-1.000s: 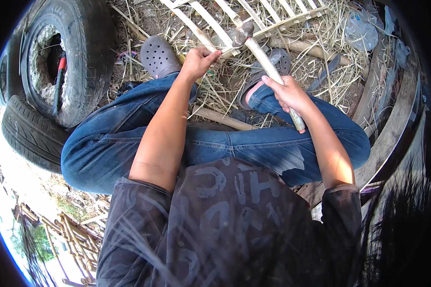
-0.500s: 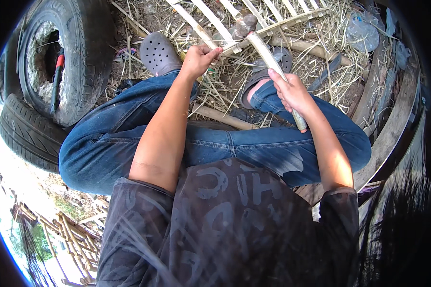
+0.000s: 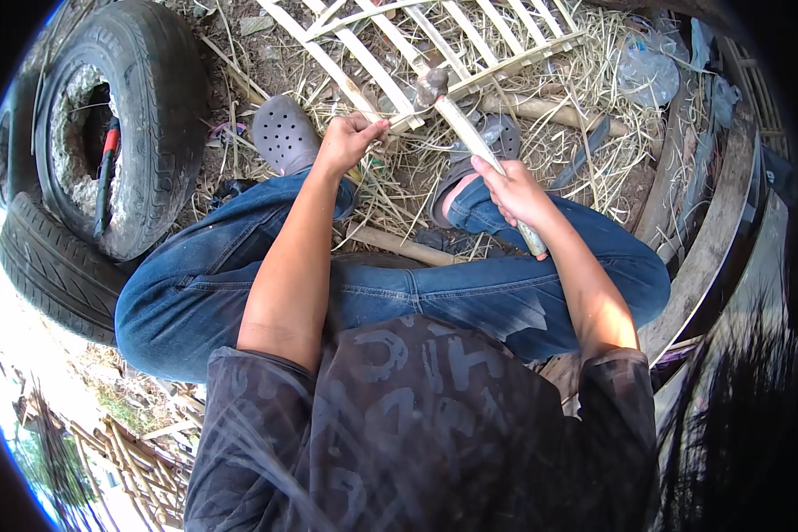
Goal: The person constructs a bamboo lattice by hand and using a hammer and a large blade. They position thin bamboo strips onto a pre-assembled frame, secure them using a hammer, and trim the excess length of the strips with the blade.
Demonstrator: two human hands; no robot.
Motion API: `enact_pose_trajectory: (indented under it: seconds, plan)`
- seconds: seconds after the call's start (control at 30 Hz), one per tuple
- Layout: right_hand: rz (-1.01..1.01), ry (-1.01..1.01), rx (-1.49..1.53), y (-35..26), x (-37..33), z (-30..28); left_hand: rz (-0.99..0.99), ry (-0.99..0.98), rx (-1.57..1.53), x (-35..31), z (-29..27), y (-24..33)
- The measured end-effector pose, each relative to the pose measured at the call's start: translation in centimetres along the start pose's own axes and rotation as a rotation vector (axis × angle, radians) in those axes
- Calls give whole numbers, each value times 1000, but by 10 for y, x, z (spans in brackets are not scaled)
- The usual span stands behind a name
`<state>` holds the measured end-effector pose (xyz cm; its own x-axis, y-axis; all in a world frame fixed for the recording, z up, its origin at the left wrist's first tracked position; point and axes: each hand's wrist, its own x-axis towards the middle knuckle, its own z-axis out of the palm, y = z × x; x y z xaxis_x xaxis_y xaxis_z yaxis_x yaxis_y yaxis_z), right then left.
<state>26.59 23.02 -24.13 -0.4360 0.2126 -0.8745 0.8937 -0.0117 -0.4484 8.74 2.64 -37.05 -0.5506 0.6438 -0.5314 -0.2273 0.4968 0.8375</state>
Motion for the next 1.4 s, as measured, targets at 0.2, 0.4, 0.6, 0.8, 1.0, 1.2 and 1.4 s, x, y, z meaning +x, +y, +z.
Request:
enact_pose_trajectory:
  seconds: [0.2,0.4,0.6,0.8,1.0,1.2,1.4]
  plan:
    - [-30,32,-31,-5,-7,7,-58,30,72,12,0,10]
    - [12,50,70,-6,-9,4,1,38,37,9,1,3]
    - [4,46,72,-10,-8,4,-15,45,26,8,1,1]
    - [-6,15,26,-12,-6,9,6,46,27,11,1,-4]
    - [-8,53,77,-18,-6,11,-67,7,93,12,-2,7]
    - [-31,30,89,-21,-3,11,-92,7,91,17,-2,-3]
    - [-4,-3,63,-27,-4,15,-5,101,61,13,4,-8]
